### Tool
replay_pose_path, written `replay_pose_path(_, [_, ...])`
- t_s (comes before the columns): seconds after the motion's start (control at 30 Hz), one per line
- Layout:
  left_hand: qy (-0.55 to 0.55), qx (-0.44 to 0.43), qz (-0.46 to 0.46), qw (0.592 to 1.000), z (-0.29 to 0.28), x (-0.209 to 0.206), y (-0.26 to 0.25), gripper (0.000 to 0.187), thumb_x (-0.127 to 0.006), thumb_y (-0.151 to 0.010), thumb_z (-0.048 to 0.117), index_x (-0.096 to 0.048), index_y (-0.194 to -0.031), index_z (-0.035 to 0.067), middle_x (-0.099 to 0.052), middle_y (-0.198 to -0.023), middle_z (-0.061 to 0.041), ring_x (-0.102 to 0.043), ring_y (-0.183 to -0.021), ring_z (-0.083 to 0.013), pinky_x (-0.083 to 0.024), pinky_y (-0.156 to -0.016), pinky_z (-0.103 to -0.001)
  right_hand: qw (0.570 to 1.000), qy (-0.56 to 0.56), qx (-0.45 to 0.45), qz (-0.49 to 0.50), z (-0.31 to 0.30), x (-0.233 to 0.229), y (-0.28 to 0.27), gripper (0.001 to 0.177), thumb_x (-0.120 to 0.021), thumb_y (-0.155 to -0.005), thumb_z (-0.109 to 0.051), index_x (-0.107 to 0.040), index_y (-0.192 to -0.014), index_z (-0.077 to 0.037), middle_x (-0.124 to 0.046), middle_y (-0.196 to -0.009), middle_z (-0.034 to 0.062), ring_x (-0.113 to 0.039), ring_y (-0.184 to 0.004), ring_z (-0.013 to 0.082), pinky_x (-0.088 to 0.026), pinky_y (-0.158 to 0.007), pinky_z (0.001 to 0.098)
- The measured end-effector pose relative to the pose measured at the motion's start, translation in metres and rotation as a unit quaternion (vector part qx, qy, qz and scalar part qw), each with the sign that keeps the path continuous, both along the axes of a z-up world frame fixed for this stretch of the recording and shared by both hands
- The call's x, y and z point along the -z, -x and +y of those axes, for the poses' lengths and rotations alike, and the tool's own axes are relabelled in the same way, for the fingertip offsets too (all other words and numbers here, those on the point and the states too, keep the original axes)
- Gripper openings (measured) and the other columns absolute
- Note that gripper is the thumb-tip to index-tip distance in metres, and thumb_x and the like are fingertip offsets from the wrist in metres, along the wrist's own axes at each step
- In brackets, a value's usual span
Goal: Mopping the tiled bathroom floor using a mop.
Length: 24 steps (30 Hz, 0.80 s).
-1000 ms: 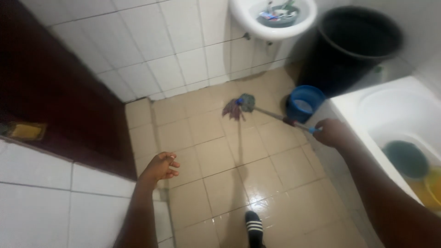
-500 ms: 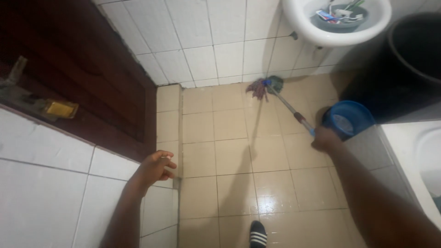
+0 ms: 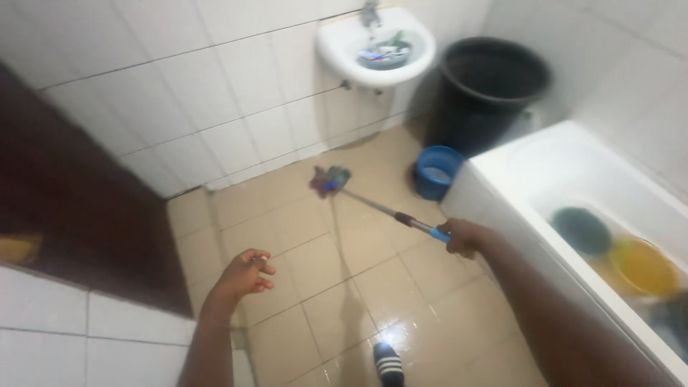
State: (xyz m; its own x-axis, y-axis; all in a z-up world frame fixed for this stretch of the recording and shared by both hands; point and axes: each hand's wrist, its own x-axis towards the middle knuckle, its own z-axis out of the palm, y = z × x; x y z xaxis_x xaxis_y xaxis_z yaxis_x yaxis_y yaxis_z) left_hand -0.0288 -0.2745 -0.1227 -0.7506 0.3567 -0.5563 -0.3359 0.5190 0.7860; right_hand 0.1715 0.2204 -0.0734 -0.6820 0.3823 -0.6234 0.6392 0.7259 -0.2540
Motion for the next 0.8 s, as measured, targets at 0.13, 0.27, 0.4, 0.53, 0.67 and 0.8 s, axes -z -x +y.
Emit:
replay_pose_path(0.13, [-0.027, 0.05, 0.007, 0.998, 0.007, 0.006, -0.001, 0.035, -0.051, -0.103, 0.028, -0.06, -0.129, 0.006, -0.074, -0.103, -0.013, -0.07, -0.068, -0.0217, -0.055, -0.061, -0.032, 0.996, -0.001, 0.014, -0.085, 0.005, -0.055, -0.073, 0.067, -0.067, -0.088, -0.003, -0.054, -0.151, -0.023, -0.072, -0.092, 0.0103, -0.064, -0.068, 0.0197, -0.055, -0.059, 0.0332])
replay_pose_path(0.27, [-0.029, 0.083, 0.034, 0.996, 0.004, -0.005, -0.019, 0.035, -0.05, -0.104, 0.027, -0.059, -0.13, 0.007, -0.075, -0.105, -0.013, -0.072, -0.07, -0.0205, -0.056, -0.062, -0.031, 0.995, 0.008, 0.043, -0.095, 0.037, -0.109, -0.151, 0.06, -0.067, -0.094, -0.007, -0.056, -0.149, -0.03, -0.07, -0.102, 0.0037, -0.066, -0.09, 0.0199, -0.057, -0.082, 0.0379])
replay_pose_path(0.4, [-0.024, 0.067, 0.013, 0.997, -0.002, 0.005, -0.014, 0.034, -0.05, -0.104, 0.028, -0.059, -0.13, 0.008, -0.074, -0.105, -0.013, -0.071, -0.07, -0.0229, -0.056, -0.061, -0.032, 0.997, -0.066, -0.019, 0.019, 0.1, -0.092, -0.184, 0.038, -0.073, -0.09, -0.017, -0.074, -0.128, -0.021, -0.072, -0.109, 0.0027, -0.067, -0.1, 0.0209, -0.057, -0.092, 0.0393])
replay_pose_path(0.53, [0.006, 0.05, 0.008, 0.999, -0.025, 0.016, -0.022, 0.034, -0.049, -0.105, 0.027, -0.059, -0.13, 0.008, -0.074, -0.105, -0.013, -0.071, -0.071, -0.0218, -0.056, -0.061, -0.031, 0.991, -0.128, 0.044, 0.004, 0.022, -0.109, -0.144, 0.033, -0.073, -0.095, -0.028, -0.076, -0.126, -0.017, -0.079, -0.107, 0.0104, -0.071, -0.099, 0.0248, -0.056, -0.093, 0.0407])
replay_pose_path(0.67, [0.024, 0.052, 0.0, 0.998, -0.031, 0.024, -0.018, 0.033, -0.047, -0.105, 0.025, -0.059, -0.13, 0.008, -0.074, -0.105, -0.012, -0.071, -0.071, -0.0212, -0.056, -0.061, -0.03, 0.985, -0.144, 0.089, -0.011, -0.025, -0.096, -0.085, 0.035, -0.069, -0.098, -0.034, -0.074, -0.128, -0.015, -0.076, -0.114, 0.0124, -0.072, -0.103, 0.0256, -0.056, -0.095, 0.0441])
replay_pose_path(0.8, [0.038, 0.029, -0.022, 0.999, -0.031, 0.032, -0.019, 0.033, -0.046, -0.104, 0.024, -0.06, -0.13, 0.008, -0.074, -0.106, -0.011, -0.072, -0.072, -0.0208, -0.056, -0.063, -0.03, 0.984, -0.179, 0.009, 0.021, -0.068, -0.072, -0.018, 0.032, -0.071, -0.095, -0.032, -0.078, -0.121, -0.015, -0.076, -0.117, 0.0094, -0.069, -0.105, 0.0236, -0.055, -0.096, 0.0429])
